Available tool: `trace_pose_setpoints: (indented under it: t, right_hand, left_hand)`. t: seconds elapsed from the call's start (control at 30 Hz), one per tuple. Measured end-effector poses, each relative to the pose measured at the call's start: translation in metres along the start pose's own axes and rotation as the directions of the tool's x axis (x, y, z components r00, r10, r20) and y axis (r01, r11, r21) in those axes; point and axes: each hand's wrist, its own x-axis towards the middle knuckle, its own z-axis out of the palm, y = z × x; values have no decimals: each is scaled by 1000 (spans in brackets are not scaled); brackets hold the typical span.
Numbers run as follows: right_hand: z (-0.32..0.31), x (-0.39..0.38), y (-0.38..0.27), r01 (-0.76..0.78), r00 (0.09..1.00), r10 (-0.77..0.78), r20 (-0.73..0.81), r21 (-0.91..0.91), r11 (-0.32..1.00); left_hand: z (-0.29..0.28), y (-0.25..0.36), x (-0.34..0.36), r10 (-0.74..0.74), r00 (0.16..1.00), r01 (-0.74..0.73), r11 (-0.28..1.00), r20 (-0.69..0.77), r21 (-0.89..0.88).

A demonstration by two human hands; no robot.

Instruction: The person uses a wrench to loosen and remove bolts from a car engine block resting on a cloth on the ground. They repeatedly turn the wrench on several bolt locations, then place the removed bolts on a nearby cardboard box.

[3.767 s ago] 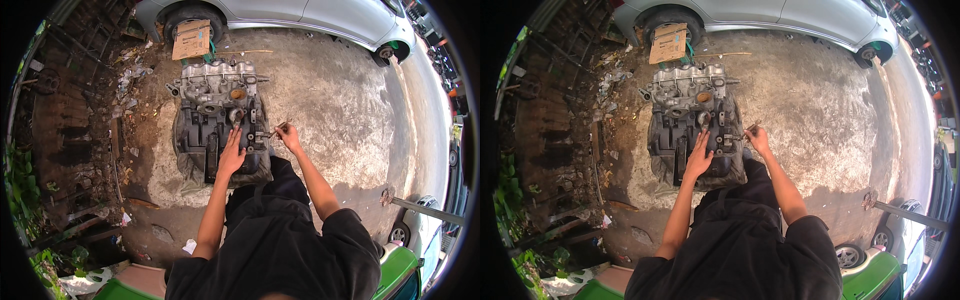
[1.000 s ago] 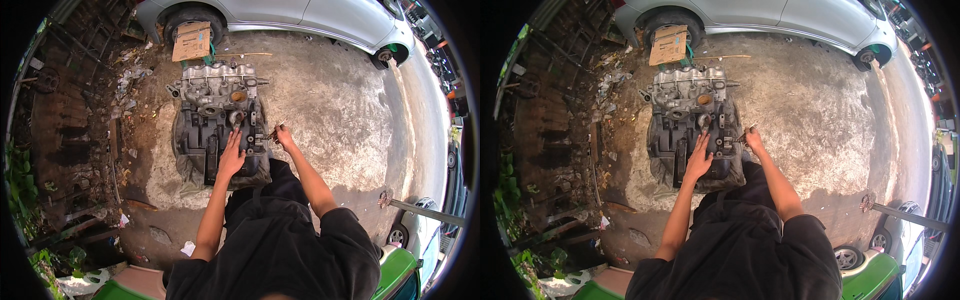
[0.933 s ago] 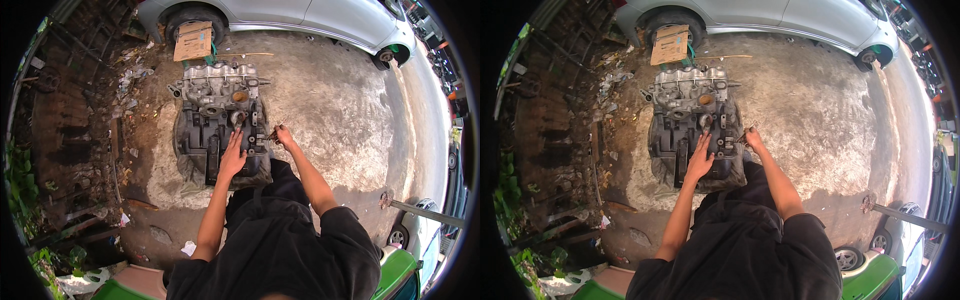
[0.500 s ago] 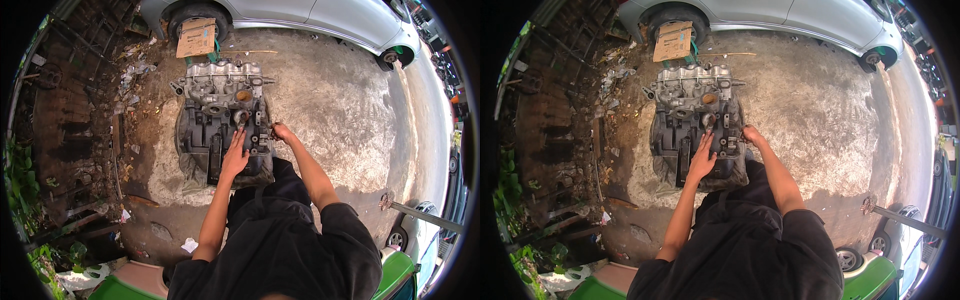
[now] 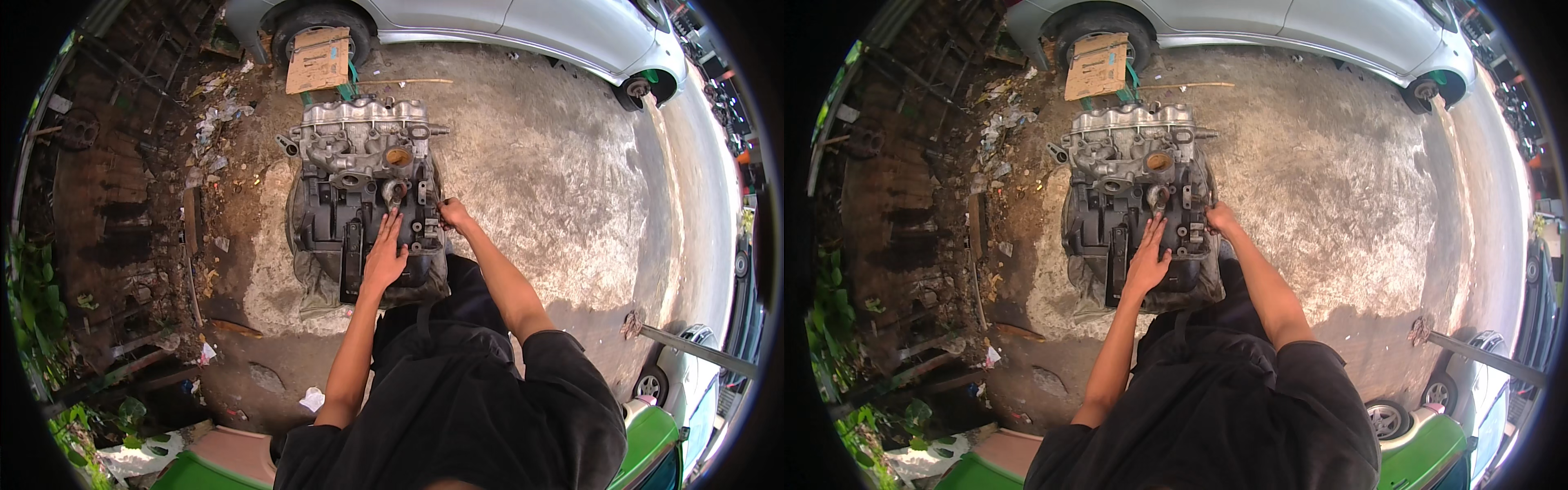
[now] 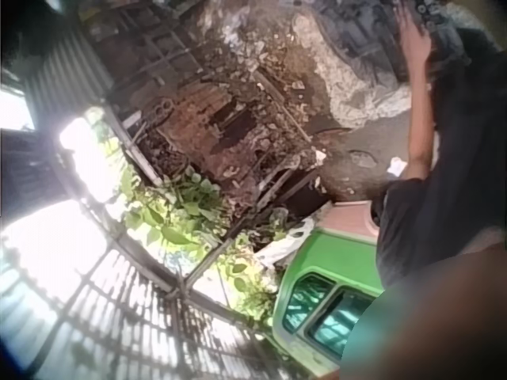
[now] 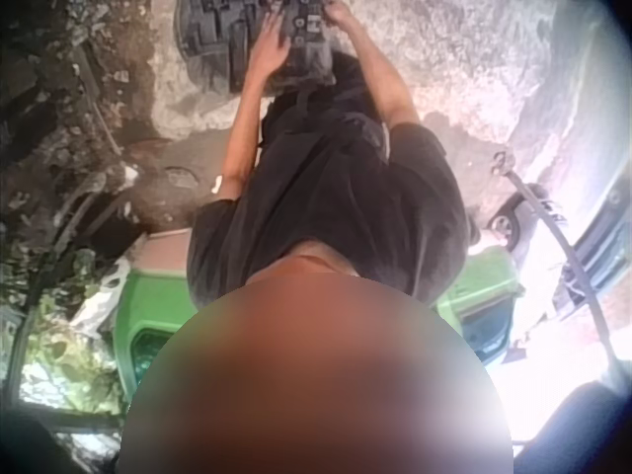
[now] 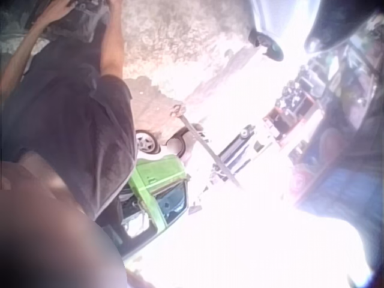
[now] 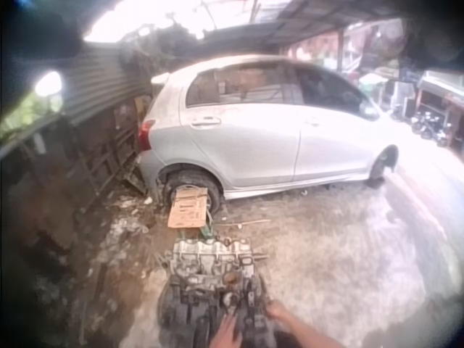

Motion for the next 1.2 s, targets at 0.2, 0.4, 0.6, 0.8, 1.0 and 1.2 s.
trace_pose_setpoints:
  t: [0.2, 0.4, 0.6, 0.8, 1.0, 1.2]
  right_hand:
    - [6, -11, 0, 164, 970, -192, -152, -180, 970]
    - [10, -84, 4, 429, 818, -521, -243, -346, 835]
    - [34, -141, 43, 558, 744, -656, -127, -422, 714]
    - [27, -129, 67, 454, 758, -569, -320, -368, 812]
    - [-5, -110, 69, 470, 756, -518, -400, -219, 855]
    - [-13, -85, 59, 487, 813, -448, -371, 12, 874]
  left_hand:
    - [0, 1, 0, -19, 1000, 19, 1000, 8, -3]
    - [1, -1, 1, 16, 1000, -15, 998, -16, 60]
    - [4, -5, 1, 34, 999, -32, 998, -28, 58]
    - [4, -4, 1, -3, 1000, 3, 1000, -7, 0]
    - [3, -4, 0, 9, 1000, -9, 1000, -9, 3]
    - [3, -2, 0, 1, 1000, 0, 999, -13, 55]
